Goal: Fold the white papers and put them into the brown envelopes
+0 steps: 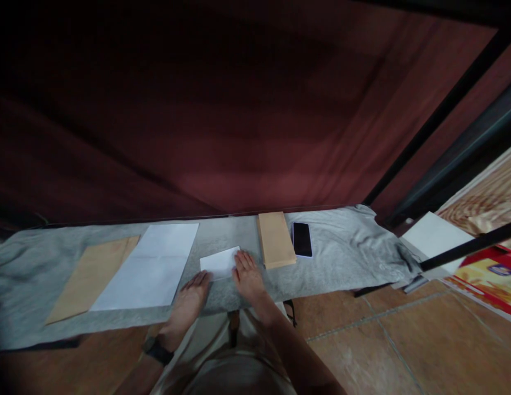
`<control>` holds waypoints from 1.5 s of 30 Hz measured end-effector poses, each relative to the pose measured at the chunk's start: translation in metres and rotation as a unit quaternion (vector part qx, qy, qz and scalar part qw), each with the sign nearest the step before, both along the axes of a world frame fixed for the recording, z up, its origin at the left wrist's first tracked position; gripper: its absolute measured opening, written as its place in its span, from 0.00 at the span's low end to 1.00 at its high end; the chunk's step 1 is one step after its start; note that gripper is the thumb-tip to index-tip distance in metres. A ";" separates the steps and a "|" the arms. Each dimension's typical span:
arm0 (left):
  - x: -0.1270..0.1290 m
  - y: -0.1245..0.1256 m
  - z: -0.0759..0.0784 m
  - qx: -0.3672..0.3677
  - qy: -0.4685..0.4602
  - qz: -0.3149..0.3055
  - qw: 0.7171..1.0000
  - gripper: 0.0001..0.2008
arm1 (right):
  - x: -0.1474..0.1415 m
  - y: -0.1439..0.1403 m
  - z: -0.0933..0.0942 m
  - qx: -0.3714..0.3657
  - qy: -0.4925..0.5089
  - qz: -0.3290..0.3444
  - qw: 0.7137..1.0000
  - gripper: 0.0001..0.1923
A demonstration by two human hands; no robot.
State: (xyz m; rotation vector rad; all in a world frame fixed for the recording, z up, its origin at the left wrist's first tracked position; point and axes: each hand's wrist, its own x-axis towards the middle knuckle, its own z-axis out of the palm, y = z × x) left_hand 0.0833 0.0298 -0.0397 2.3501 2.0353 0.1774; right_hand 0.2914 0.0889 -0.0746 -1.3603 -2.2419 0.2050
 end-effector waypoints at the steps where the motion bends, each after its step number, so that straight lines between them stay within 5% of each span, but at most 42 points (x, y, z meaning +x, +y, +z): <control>1: 0.001 -0.002 0.004 0.008 -0.007 0.000 1.000 0.27 | 0.000 -0.004 0.003 -0.001 0.014 0.033 0.999 0.24; 4: 0.004 -0.008 0.017 0.053 -0.051 -0.015 0.997 0.26 | -0.003 -0.014 0.012 -0.048 0.097 0.095 0.990 0.23; 7: 0.006 -0.008 0.031 0.138 -0.156 -0.004 0.978 0.23 | -0.008 -0.016 0.021 -0.141 0.244 0.063 0.957 0.20; 9: 0.007 -0.002 0.037 0.192 -0.261 0.064 0.944 0.27 | -0.011 -0.012 0.026 -0.176 0.315 0.027 0.932 0.16; 11: 0.008 0.006 0.038 0.190 -0.390 0.169 0.885 0.36 | -0.017 -0.007 0.029 -0.192 0.357 -0.004 0.914 0.17; 13: 0.011 0.013 0.034 0.105 -0.533 0.249 0.802 0.39 | -0.025 -0.005 0.031 -0.231 0.442 -0.029 0.866 0.21; 16: 0.021 0.016 0.024 -0.059 -0.691 0.270 0.668 0.36 | -0.038 -0.010 0.033 -0.294 0.583 -0.040 0.757 0.24; 18: 0.026 0.016 0.017 -0.090 -0.727 0.253 0.632 0.33 | -0.041 -0.017 0.033 -0.325 0.642 -0.049 0.693 0.26; 19: 0.027 0.016 0.014 -0.085 -0.723 0.245 0.640 0.31 | -0.040 -0.019 0.032 -0.334 0.654 -0.056 0.677 0.27; 21: 0.022 0.019 0.010 -0.072 -0.677 0.220 0.699 0.28 | -0.033 -0.022 0.030 -0.345 0.669 -0.081 0.653 0.26; 24: 0.005 0.031 0.005 -0.085 -0.554 0.164 0.812 0.22 | -0.014 -0.017 0.024 -0.311 0.618 -0.140 0.708 0.22; 26: -0.005 0.041 0.002 -0.082 -0.503 0.148 0.848 0.21 | 0.000 -0.011 0.018 -0.297 0.595 -0.162 0.729 0.18; 31: -0.011 0.054 -0.005 -0.035 -0.473 0.158 0.866 0.22 | 0.014 -0.003 0.011 -0.263 0.534 -0.167 0.786 0.10; 35: -0.002 0.052 -0.007 -0.017 -0.402 0.176 0.899 0.25 | 0.010 -0.007 0.012 -0.097 0.328 -0.142 0.929 0.19; 37: 0.001 0.052 -0.007 -0.011 -0.377 0.171 0.910 0.26 | 0.004 -0.010 0.013 -0.033 0.224 -0.098 0.969 0.22; 41: 0.001 0.053 -0.007 -0.001 -0.350 0.162 0.923 0.28 | -0.013 -0.014 0.009 -0.004 0.093 0.007 0.996 0.22; 45: 0.007 0.047 -0.009 0.089 -0.304 0.133 0.939 0.25 | -0.025 -0.017 0.000 0.000 0.016 0.023 1.000 0.22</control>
